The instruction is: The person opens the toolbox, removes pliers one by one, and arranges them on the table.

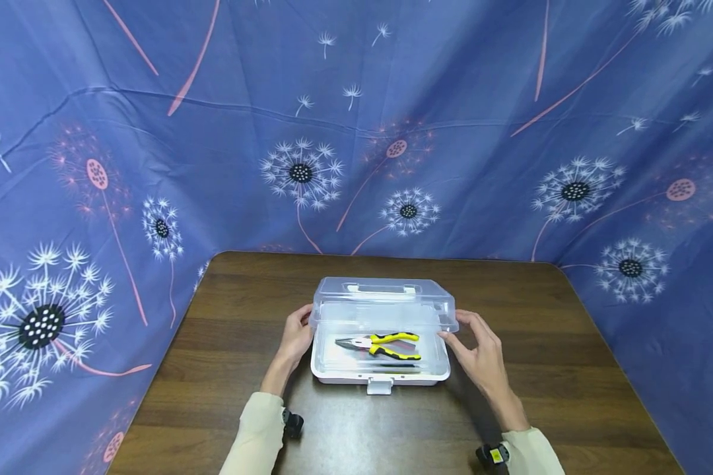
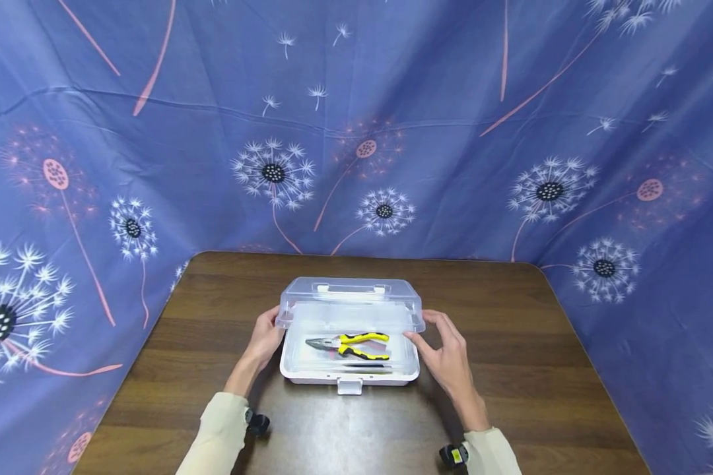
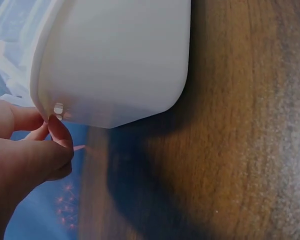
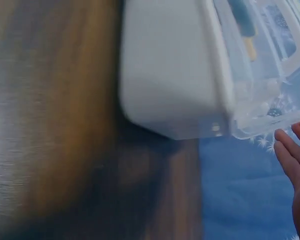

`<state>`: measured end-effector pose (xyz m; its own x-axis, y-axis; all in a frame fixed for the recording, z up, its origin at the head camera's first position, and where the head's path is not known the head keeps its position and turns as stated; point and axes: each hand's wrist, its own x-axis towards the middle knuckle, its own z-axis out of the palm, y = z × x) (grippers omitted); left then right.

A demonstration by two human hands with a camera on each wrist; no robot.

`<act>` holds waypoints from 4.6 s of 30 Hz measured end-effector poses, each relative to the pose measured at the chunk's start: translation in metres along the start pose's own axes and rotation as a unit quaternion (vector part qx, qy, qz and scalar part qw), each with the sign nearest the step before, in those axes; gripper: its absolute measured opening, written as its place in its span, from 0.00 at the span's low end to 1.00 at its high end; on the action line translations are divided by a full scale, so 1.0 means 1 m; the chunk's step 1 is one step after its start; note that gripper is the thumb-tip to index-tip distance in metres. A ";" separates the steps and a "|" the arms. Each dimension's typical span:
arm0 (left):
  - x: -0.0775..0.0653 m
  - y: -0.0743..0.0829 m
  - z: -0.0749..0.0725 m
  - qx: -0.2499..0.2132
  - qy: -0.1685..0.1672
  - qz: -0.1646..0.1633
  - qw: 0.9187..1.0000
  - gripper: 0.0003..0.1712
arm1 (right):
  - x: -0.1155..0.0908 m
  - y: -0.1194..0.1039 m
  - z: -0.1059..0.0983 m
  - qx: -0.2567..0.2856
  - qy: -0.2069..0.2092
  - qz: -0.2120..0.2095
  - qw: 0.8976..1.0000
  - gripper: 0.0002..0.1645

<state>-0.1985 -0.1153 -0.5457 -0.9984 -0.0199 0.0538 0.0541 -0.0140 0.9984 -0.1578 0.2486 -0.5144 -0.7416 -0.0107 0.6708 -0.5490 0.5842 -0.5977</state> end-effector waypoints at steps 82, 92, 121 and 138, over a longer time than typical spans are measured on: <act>-0.016 0.033 0.012 0.055 0.052 -0.020 0.997 0.18 | 0.136 0.069 0.037 0.044 -0.262 0.266 0.927 0.19; -0.019 0.036 0.004 0.046 0.040 -0.028 0.998 0.18 | 0.163 0.027 0.044 0.019 -0.248 0.199 0.948 0.16; -0.006 0.011 0.007 0.028 0.047 -0.038 0.998 0.18 | 0.155 -0.015 0.107 -0.126 -0.386 -0.009 0.914 0.18; -0.002 -0.007 0.003 0.024 0.055 -0.029 0.998 0.18 | 0.167 -0.033 0.110 -0.205 -0.430 -0.097 0.874 0.19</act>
<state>-0.1972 -0.1123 -0.5532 -0.9916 -0.1292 -0.0034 -0.0074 0.0305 0.9995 -0.3055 0.1378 -0.4311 -0.7619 -0.6451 0.0576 -0.6432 0.7432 -0.1842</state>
